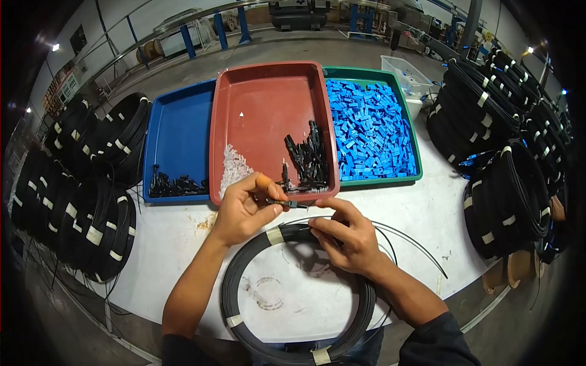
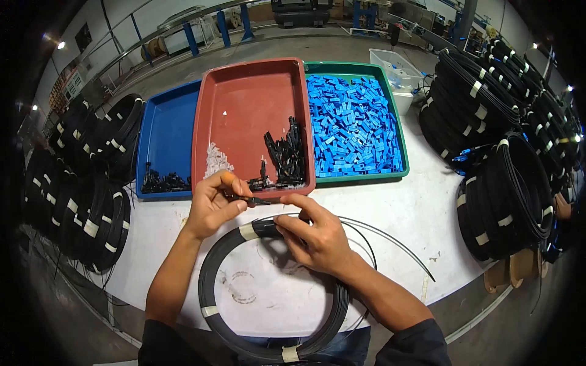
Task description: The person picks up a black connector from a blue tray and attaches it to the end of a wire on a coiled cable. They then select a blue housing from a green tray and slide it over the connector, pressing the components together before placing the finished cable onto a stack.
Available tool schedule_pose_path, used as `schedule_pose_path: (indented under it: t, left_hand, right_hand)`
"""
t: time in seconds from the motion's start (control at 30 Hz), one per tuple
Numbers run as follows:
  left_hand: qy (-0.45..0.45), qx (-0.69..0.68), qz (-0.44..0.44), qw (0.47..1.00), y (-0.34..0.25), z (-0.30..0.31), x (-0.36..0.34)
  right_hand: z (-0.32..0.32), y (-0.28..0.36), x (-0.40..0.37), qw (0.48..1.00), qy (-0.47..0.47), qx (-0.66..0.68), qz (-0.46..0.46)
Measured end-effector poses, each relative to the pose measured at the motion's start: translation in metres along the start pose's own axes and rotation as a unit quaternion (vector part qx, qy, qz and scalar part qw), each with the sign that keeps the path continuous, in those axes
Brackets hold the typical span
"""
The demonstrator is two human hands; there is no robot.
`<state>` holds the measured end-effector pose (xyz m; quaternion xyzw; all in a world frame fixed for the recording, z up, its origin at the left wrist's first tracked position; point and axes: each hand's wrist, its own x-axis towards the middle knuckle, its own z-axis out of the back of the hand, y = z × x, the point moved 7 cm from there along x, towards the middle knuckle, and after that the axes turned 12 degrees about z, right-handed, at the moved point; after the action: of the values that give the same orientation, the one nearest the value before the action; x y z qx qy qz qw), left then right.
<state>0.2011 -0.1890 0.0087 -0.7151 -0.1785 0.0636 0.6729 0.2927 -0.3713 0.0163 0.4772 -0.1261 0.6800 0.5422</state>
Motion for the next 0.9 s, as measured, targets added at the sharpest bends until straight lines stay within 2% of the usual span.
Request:
schedule_pose_path:
  t: [0.07, 0.13, 0.23, 0.27, 0.33, 0.37, 0.4, 0.47, 0.53, 0.63, 0.8, 0.9]
  left_hand:
    - [0.025, 0.016, 0.017, 0.999, 0.005, -0.007, -0.010]
    - [0.014, 0.014, 0.008, 1.000, 0.008, -0.011, -0.016]
    - [-0.014, 0.134, 0.021, 0.991, 0.015, -0.014, -0.020]
    - [-0.017, 0.129, 0.022, 0.991, 0.013, -0.015, -0.022]
    - [-0.018, 0.251, 0.018, 0.968, 0.008, -0.020, -0.025]
    - [-0.021, 0.287, -0.055, 0.956, -0.003, -0.026, -0.027]
    - [-0.022, 0.284, -0.052, 0.957, -0.003, -0.030, -0.026]
    - [-0.032, 0.316, -0.101, 0.943, -0.011, -0.037, -0.029]
    - [-0.021, 0.329, -0.094, 0.939, -0.010, -0.040, -0.030]
    - [0.005, 0.378, -0.163, 0.911, -0.011, -0.049, -0.033]
    - [0.004, 0.377, -0.139, 0.916, -0.004, -0.048, -0.033]
    - [-0.001, 0.369, -0.132, 0.920, -0.005, -0.047, -0.033]
  right_hand:
    - [-0.003, -0.002, 0.000, 1.000, 0.011, 0.006, -0.001]
    - [-0.010, -0.001, -0.001, 0.998, 0.020, 0.038, 0.049]
    - [-0.011, 0.001, -0.003, 0.996, 0.045, 0.025, 0.070]
    - [-0.011, 0.002, -0.003, 0.995, 0.056, 0.019, 0.081]
    - [-0.012, 0.002, -0.004, 0.995, 0.065, 0.016, 0.076]
    - [-0.012, 0.001, -0.004, 0.995, 0.069, 0.012, 0.071]
    - [-0.013, 0.001, -0.003, 0.995, 0.072, 0.014, 0.068]
    - [-0.013, 0.005, -0.001, 0.993, 0.067, 0.015, 0.094]
    - [-0.013, 0.004, -0.001, 0.993, 0.069, 0.013, 0.091]
    - [-0.013, 0.004, -0.001, 0.994, 0.067, 0.008, 0.089]
    - [-0.012, 0.002, 0.000, 0.996, 0.066, 0.005, 0.065]
    - [-0.009, -0.001, 0.002, 0.998, 0.033, 0.020, 0.049]
